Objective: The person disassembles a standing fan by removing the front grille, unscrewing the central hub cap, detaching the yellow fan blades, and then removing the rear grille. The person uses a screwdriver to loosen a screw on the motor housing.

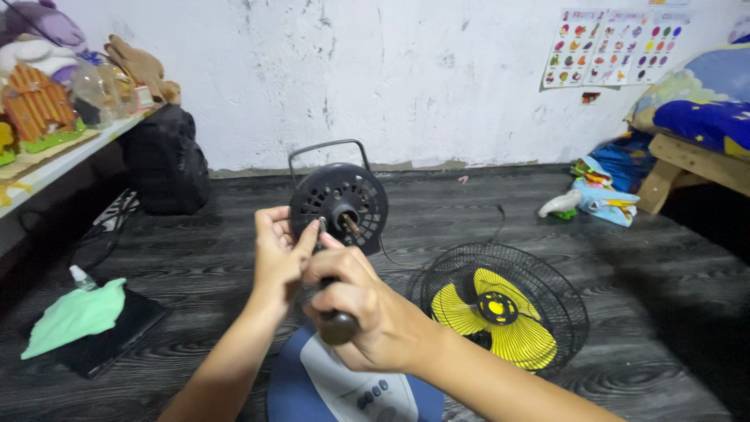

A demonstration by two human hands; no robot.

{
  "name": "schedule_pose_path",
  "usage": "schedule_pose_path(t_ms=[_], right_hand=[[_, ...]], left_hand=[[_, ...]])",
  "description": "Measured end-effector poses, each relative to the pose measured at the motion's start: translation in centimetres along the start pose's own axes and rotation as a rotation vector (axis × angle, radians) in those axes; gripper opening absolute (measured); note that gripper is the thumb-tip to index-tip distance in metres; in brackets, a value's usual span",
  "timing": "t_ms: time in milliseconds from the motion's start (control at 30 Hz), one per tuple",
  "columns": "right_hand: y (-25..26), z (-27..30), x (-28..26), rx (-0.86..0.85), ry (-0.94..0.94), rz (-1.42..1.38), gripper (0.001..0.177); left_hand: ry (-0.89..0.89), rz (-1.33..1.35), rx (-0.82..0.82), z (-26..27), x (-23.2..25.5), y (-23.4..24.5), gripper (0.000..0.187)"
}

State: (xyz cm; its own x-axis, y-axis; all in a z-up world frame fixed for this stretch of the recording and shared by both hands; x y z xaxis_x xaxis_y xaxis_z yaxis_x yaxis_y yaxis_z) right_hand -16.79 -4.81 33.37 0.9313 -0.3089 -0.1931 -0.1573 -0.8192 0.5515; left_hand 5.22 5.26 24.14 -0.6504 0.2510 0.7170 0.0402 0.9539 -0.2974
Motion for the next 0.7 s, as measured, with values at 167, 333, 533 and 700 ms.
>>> schedule_pose_path(t_ms=[167,333,533,700], right_hand=[[-0.1,-0.4,0.6,0.001,0.033,-0.032,0.053],[0.3,-1.5,1.5,0.045,0.067,-0.060,0.050],[-0.1,-1.8,1.3,0.120,0.007,-0.051,0.051],[-0.7,-2.3,1.0,0.079,0.046,-0.096,0.046]], left_hand=[[-0.052,-0.031,-0.041,-0.5,0.1,-0.1,0.044],[0.035,-0.060,0.012,-1.6,0.1,0.5,0.043],[0.020,-0.140,-0.026,-1.9,0.9,0.4,0.043],[0.062,-0.117,-0.091,-1.4,0.4,0.8,0.042]])
Point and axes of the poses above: each hand's wrist, its own z-axis away from the middle knuckle, its own y-axis out of the back of the hand, x = y × z, the point moved 10 cm from there along -z, towards the middle knuckle, and after that the axes turned 11 degrees about -y, right-handed, at the moved point
